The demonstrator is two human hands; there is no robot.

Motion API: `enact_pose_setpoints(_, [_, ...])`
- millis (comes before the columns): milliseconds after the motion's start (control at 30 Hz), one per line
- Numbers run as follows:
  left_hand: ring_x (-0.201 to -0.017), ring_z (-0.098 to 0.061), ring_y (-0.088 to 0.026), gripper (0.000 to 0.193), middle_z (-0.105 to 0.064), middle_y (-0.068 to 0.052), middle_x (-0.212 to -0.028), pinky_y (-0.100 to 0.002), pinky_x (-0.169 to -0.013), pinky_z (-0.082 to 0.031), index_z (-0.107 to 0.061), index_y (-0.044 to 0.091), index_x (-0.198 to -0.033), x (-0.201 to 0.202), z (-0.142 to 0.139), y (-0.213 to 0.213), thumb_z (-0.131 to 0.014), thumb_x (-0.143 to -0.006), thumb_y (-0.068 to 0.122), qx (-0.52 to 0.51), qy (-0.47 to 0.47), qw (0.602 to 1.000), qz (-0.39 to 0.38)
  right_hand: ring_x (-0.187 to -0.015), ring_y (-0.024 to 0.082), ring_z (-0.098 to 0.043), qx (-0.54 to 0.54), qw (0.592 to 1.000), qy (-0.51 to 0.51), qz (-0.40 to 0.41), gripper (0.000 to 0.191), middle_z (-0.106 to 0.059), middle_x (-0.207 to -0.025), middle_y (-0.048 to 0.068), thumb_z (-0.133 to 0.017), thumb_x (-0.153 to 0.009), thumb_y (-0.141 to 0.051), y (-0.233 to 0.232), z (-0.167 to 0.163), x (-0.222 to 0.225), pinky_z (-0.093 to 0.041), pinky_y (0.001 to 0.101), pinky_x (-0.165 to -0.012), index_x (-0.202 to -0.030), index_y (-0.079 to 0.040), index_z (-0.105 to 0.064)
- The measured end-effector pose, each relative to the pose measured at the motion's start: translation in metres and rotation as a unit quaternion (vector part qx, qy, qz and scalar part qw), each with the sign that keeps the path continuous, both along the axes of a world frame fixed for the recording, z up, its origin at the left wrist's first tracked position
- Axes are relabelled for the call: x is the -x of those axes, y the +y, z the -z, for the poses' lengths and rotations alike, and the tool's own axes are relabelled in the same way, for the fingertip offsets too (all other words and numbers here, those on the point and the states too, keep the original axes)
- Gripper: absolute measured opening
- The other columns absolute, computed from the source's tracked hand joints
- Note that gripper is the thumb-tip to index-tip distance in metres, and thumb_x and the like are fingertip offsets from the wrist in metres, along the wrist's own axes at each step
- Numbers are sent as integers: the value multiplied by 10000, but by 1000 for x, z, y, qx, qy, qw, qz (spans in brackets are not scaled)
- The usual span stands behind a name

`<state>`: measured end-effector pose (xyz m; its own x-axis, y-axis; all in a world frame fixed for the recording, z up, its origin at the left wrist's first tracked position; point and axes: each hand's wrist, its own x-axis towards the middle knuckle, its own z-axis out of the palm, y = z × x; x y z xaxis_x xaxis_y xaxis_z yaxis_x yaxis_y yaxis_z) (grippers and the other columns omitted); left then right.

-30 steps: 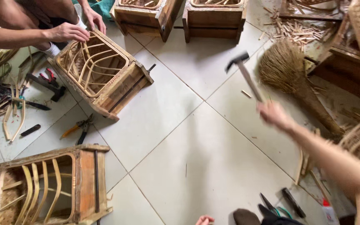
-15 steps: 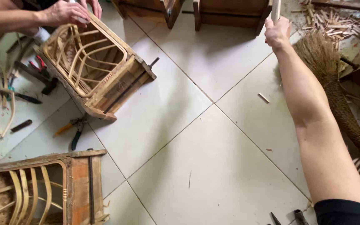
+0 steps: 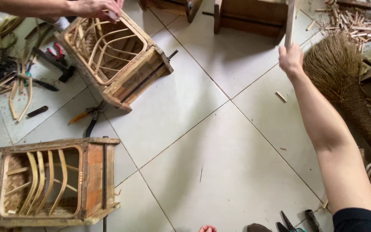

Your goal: The person inserts thin bamboo strips into a rectangular basket frame, using a hammer to tap them into place. They then remove the strips and continue adjusting the frame.

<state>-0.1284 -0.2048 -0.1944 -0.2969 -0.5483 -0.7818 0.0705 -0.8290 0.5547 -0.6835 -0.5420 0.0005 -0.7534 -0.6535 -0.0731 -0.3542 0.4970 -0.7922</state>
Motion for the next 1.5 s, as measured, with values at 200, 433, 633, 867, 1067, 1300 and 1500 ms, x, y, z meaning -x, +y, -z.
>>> enact_pose_setpoints(200, [-734, -680, -122, 190, -762, -6, -927, -296, -731, -596, -727, 87, -1009, 5, -8, 75, -626, -965, 242, -3, -17, 1000, 19, -722, 240, -693, -12, 998, 56, -33, 259, -688, -808, 136, -651, -1061, -240, 84, 23, -33, -562, 406, -629, -1040, 8, -579])
enact_pose_setpoints(433, [-737, -663, -66, 110, -726, -7, -823, -250, -722, -564, -778, 72, -974, -31, -107, 29, -682, -930, 106, 266, -113, 939, 184, -601, 174, -594, 12, 997, -28, -65, 212, -602, -706, 78, -614, -1004, -239, 259, 26, -115, -511, 388, -532, -976, -47, -527])
enact_pose_setpoints(633, [-1081, -621, -276, 263, -682, -47, -1112, -413, -907, -504, -677, 134, -1104, -1, -253, -52, -731, -855, 201, 535, -249, 662, 463, -624, 228, -634, -76, 989, -102, -82, 225, -630, -683, 114, -605, -958, -279, 435, 3, -212, -535, 407, -592, -1008, -65, -558])
enact_pose_setpoints(867, [-1273, -513, -324, 623, -597, -132, -1302, -507, -1167, -337, -601, 59, -1330, 202, -246, -41, -791, -803, 332, 741, -187, 492, 416, -662, 209, -686, -45, 993, -112, 10, 269, -710, -718, 109, -659, -906, -286, 532, 19, -249, -542, 369, -659, -1061, -67, -656])
enact_pose_setpoints(1067, [-1300, -452, -367, 915, -555, -172, -1314, -626, -1196, -182, -480, -12, -1420, 304, -204, -32, -803, -724, 486, 731, -318, 528, 293, -604, 136, -556, 23, 993, -72, 87, 211, -610, -677, 62, -637, -991, -244, 530, 32, -226, -479, 322, -571, -1050, -42, -634])
enact_pose_setpoints(1300, [-1169, -528, -305, 724, -578, -116, -1091, -624, -1293, -85, -551, 72, -1308, 290, -201, -59, -832, -731, 408, 661, -315, 559, 389, -571, 135, -571, -12, 989, -112, 94, 234, -614, -664, 52, -621, -991, -258, 557, 59, -190, -475, 321, -528, -1041, -29, -623])
enact_pose_setpoints(1500, [-1451, -320, -302, 777, -489, -57, -1420, -639, -1235, -48, -644, 237, -1289, 97, -245, -135, -959, -579, 194, 660, -334, 487, 464, -575, 153, -589, -119, 988, -93, 18, 278, -630, -614, 70, -635, -949, -309, 621, 82, -188, -503, 329, -576, -1085, -71, -682])
